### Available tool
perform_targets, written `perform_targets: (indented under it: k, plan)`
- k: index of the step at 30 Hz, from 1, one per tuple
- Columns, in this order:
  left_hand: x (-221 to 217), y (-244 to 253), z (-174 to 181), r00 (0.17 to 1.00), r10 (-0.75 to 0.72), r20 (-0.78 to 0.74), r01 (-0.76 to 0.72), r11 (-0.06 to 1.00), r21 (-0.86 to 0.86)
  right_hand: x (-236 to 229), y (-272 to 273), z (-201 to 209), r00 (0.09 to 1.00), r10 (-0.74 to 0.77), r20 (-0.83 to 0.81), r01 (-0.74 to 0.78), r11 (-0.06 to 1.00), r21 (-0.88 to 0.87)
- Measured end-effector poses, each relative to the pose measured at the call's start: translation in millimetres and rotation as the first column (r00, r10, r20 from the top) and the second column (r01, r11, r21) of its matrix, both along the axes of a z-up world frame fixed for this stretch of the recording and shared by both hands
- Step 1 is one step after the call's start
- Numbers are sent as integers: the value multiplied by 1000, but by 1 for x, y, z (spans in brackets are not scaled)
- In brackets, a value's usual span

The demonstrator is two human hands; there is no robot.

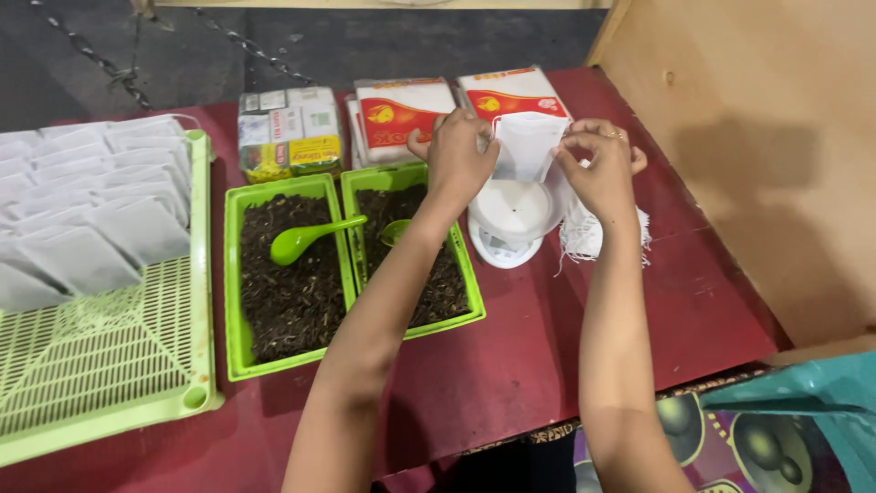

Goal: The person fills white tea bags with loose tea leaves using a green plastic scoop. They open each bag, add tea leaves, and place the filled bags into a green tray. The process is repeated multiple times with consistent hand movements.

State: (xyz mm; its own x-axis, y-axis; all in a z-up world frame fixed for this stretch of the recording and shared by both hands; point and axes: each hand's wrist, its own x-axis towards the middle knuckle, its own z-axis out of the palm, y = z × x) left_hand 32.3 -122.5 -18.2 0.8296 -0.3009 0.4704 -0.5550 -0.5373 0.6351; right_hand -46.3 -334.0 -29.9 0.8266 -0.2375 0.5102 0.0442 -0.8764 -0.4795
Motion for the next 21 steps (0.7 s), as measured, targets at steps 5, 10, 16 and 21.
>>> perform_targets:
  k: [5, 10, 16, 21]
  plan:
    - [17, -22, -17, 1000, -19, 8, 19, 999, 28, 6, -13, -11, 997, -41, -69, 41, 999, -1]
    - [33, -33, -34, 999, 7, -34, -3, 992, 126, 14, -18, -25, 991, -59, -123, 60, 998, 10]
    - [46, -42, -48, 999, 5, -36, 2, 981, 192, 31, -31, -48, 985, -73, -159, 76, 997, 7]
    - [50, -46, -47, 997, 28, -75, -10, 973, 229, 37, -32, -50, 984, -49, -169, 51, 999, 8]
